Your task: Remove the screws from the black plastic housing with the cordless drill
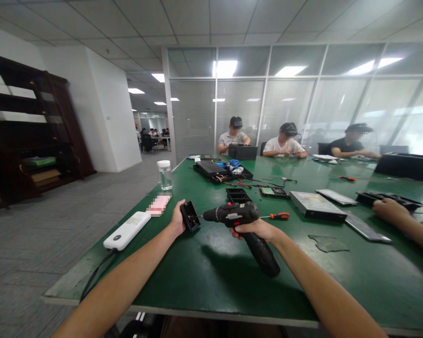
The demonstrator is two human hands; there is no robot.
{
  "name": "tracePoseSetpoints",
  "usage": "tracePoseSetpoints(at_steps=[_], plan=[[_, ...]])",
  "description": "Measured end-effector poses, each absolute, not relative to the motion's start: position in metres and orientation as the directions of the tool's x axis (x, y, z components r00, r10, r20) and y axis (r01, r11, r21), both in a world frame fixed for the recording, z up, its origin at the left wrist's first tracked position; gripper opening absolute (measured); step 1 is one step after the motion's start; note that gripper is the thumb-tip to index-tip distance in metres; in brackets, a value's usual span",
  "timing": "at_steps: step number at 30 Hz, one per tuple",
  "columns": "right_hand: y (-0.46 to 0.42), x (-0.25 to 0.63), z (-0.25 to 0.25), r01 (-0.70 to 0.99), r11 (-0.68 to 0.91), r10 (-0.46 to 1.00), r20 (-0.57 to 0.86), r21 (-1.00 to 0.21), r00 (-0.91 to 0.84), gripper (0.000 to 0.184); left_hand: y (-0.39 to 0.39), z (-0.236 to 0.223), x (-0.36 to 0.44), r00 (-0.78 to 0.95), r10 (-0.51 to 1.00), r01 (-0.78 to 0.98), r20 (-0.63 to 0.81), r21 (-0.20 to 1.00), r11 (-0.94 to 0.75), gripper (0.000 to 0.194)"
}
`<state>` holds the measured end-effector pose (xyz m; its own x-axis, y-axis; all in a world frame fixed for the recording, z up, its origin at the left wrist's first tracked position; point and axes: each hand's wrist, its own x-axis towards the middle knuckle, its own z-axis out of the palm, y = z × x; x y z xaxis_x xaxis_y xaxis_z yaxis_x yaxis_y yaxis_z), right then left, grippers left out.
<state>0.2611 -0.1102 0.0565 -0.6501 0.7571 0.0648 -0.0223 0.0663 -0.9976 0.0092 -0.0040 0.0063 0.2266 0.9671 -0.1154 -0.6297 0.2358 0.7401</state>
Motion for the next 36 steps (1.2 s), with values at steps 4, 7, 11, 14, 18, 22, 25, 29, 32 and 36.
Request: tracePoseSetpoints(at_steps=[4, 7, 11, 14, 18, 22, 25, 29, 32, 36], plan=[[-0.1117, 0.2606, 0.0593, -0.014, 0.094, 0.741, 0.080, -0.995, -0.667, 0.022, -0.0047, 0.0073, 0.0096, 0.221, 0.966, -0.634, -0.135, 0.732, 0.248, 0.031], [-0.1106, 0.2606, 0.0587, -0.025, 0.088, 0.738, 0.082, -0.996, -0.670, 0.022, -0.0068, 0.0092, 0.0108, 0.198, 0.967, -0.649, -0.164, 0.717, 0.254, 0.030], [-0.1091, 0.2611, 0.0567, -0.043, 0.058, 0.752, 0.072, -0.997, -0.655, 0.025, -0.0090, 0.0107, 0.0115, 0.208, 0.964, -0.645, -0.168, 0.717, 0.264, 0.031], [-0.1096, 0.2612, 0.0566, -0.052, 0.053, 0.757, 0.074, -0.997, -0.649, 0.026, -0.0091, 0.0106, 0.0111, 0.211, 0.963, -0.639, -0.165, 0.723, 0.264, 0.031], [-0.1100, 0.2611, 0.0570, -0.076, 0.049, 0.749, 0.087, -0.996, -0.656, 0.024, -0.0094, 0.0107, 0.0110, 0.216, 0.966, -0.632, -0.140, 0.734, 0.248, 0.031], [-0.1088, 0.2614, 0.0560, -0.078, 0.036, 0.752, 0.078, -0.996, -0.654, 0.025, -0.0106, 0.0127, 0.0121, 0.206, 0.964, -0.639, -0.167, 0.723, 0.262, 0.030], [-0.1086, 0.2610, 0.0556, -0.070, 0.044, 0.758, 0.078, -0.997, -0.647, 0.026, -0.0103, 0.0128, 0.0126, 0.190, 0.965, -0.651, -0.180, 0.713, 0.261, 0.030], [-0.1094, 0.2604, 0.0561, -0.045, 0.069, 0.763, 0.081, -0.997, -0.641, 0.025, -0.0071, 0.0091, 0.0111, 0.212, 0.967, -0.646, -0.142, 0.722, 0.247, 0.030], [-0.1095, 0.2608, 0.0567, -0.036, 0.080, 0.765, 0.084, -0.996, -0.639, 0.026, -0.0043, 0.0059, 0.0091, 0.233, 0.966, -0.627, -0.113, 0.741, 0.238, 0.032], [-0.1094, 0.2611, 0.0579, -0.038, 0.078, 0.736, 0.084, -0.996, -0.672, 0.025, -0.0027, 0.0044, 0.0079, 0.243, 0.964, -0.611, -0.112, 0.753, 0.242, 0.033]])
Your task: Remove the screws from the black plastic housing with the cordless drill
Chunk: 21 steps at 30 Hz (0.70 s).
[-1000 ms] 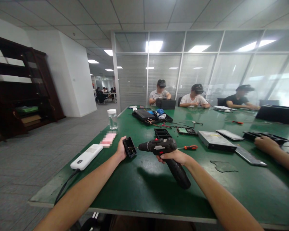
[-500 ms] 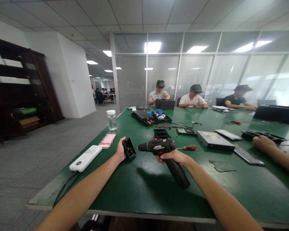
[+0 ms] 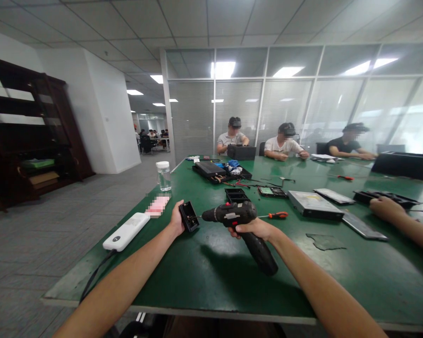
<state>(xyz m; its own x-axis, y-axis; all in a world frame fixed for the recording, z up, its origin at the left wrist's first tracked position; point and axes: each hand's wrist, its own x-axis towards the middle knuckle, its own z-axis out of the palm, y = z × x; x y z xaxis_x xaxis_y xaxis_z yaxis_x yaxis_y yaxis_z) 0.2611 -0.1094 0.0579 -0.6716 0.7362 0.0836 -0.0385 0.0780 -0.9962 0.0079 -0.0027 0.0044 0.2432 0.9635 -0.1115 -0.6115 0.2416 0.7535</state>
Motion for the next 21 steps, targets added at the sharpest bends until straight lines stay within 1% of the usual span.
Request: tracePoseSetpoints(at_steps=[4, 11, 16, 21], plan=[[-0.1095, 0.2605, 0.0578, -0.047, 0.071, 0.747, 0.084, -0.996, -0.660, 0.027, -0.0032, 0.0052, 0.0086, 0.237, 0.964, -0.626, -0.124, 0.739, 0.249, 0.032], [-0.1082, 0.2616, 0.0555, -0.070, 0.049, 0.752, 0.083, -0.996, -0.654, 0.025, -0.0031, 0.0053, 0.0085, 0.218, 0.967, -0.635, -0.133, 0.733, 0.244, 0.032], [-0.1079, 0.2620, 0.0540, -0.073, 0.043, 0.758, 0.080, -0.996, -0.647, 0.027, -0.0023, 0.0048, 0.0079, 0.253, 0.963, -0.622, -0.094, 0.746, 0.237, 0.032], [-0.1079, 0.2617, 0.0542, -0.078, 0.052, 0.755, 0.091, -0.996, -0.650, 0.027, -0.0026, 0.0056, 0.0080, 0.251, 0.962, -0.618, -0.105, 0.748, 0.243, 0.033]])
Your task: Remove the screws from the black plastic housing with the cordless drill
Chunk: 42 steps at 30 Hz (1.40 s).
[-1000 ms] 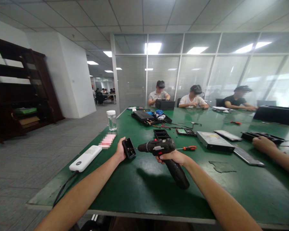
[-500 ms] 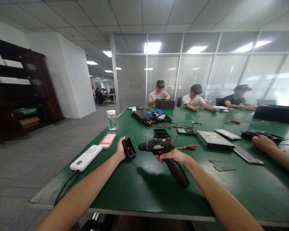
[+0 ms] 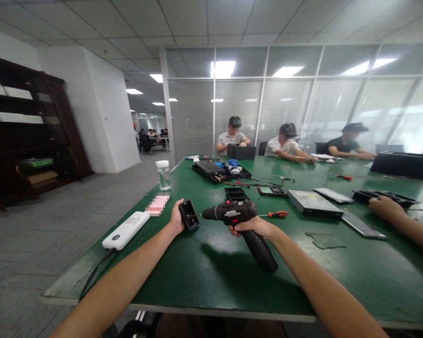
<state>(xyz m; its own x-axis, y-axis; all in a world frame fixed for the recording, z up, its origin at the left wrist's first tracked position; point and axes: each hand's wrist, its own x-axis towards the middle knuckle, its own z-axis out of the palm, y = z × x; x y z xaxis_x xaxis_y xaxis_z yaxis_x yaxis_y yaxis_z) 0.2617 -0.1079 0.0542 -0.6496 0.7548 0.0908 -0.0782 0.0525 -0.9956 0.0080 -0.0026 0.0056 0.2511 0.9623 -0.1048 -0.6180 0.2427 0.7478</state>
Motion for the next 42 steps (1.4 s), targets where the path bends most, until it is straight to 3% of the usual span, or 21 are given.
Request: tracePoseSetpoints(at_steps=[17, 42], plan=[[-0.1080, 0.2619, 0.0561, -0.029, 0.129, 0.733, 0.115, -0.991, -0.670, 0.022, 0.0000, 0.0036, 0.0079, 0.237, 0.964, -0.624, -0.120, 0.742, 0.245, 0.033], [-0.1080, 0.2625, 0.0556, -0.039, 0.121, 0.732, 0.116, -0.992, -0.672, 0.024, -0.0007, 0.0043, 0.0071, 0.243, 0.964, -0.608, -0.111, 0.757, 0.240, 0.032]])
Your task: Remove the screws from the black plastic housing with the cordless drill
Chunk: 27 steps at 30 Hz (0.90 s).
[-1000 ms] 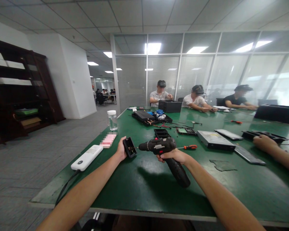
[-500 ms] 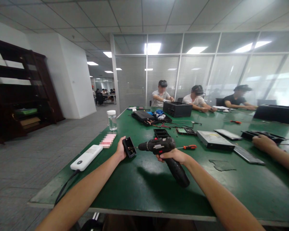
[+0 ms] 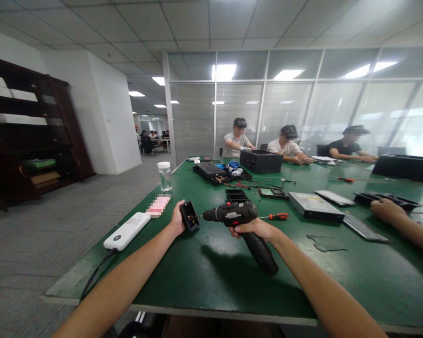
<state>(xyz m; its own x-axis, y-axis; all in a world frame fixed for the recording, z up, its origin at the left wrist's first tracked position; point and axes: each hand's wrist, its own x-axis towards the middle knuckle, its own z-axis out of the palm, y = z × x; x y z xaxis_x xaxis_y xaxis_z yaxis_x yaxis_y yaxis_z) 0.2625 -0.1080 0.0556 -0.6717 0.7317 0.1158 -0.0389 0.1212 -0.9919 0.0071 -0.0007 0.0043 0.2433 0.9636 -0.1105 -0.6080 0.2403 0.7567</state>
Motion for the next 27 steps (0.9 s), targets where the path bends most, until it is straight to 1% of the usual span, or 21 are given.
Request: tracePoseSetpoints(at_steps=[5, 10, 16, 18, 27], plan=[[-0.1096, 0.2610, 0.0573, -0.035, 0.133, 0.748, 0.123, -0.991, -0.653, 0.025, -0.0026, 0.0060, 0.0089, 0.212, 0.966, -0.612, -0.146, 0.751, 0.247, 0.032], [-0.1088, 0.2615, 0.0563, -0.011, 0.143, 0.741, 0.114, -0.990, -0.662, 0.023, -0.0022, 0.0058, 0.0094, 0.223, 0.968, -0.599, -0.116, 0.767, 0.230, 0.033], [-0.1078, 0.2616, 0.0535, -0.024, 0.132, 0.747, 0.115, -0.991, -0.654, 0.026, -0.0032, 0.0066, 0.0098, 0.204, 0.967, -0.612, -0.155, 0.750, 0.249, 0.033], [-0.1088, 0.2612, 0.0551, -0.025, 0.130, 0.741, 0.114, -0.991, -0.661, 0.027, -0.0029, 0.0063, 0.0100, 0.207, 0.968, -0.612, -0.144, 0.752, 0.243, 0.033], [-0.1126, 0.2595, 0.0622, -0.008, 0.156, 0.718, 0.119, -0.988, -0.686, 0.022, -0.0011, 0.0050, 0.0097, 0.215, 0.965, -0.598, -0.152, 0.760, 0.253, 0.033]])
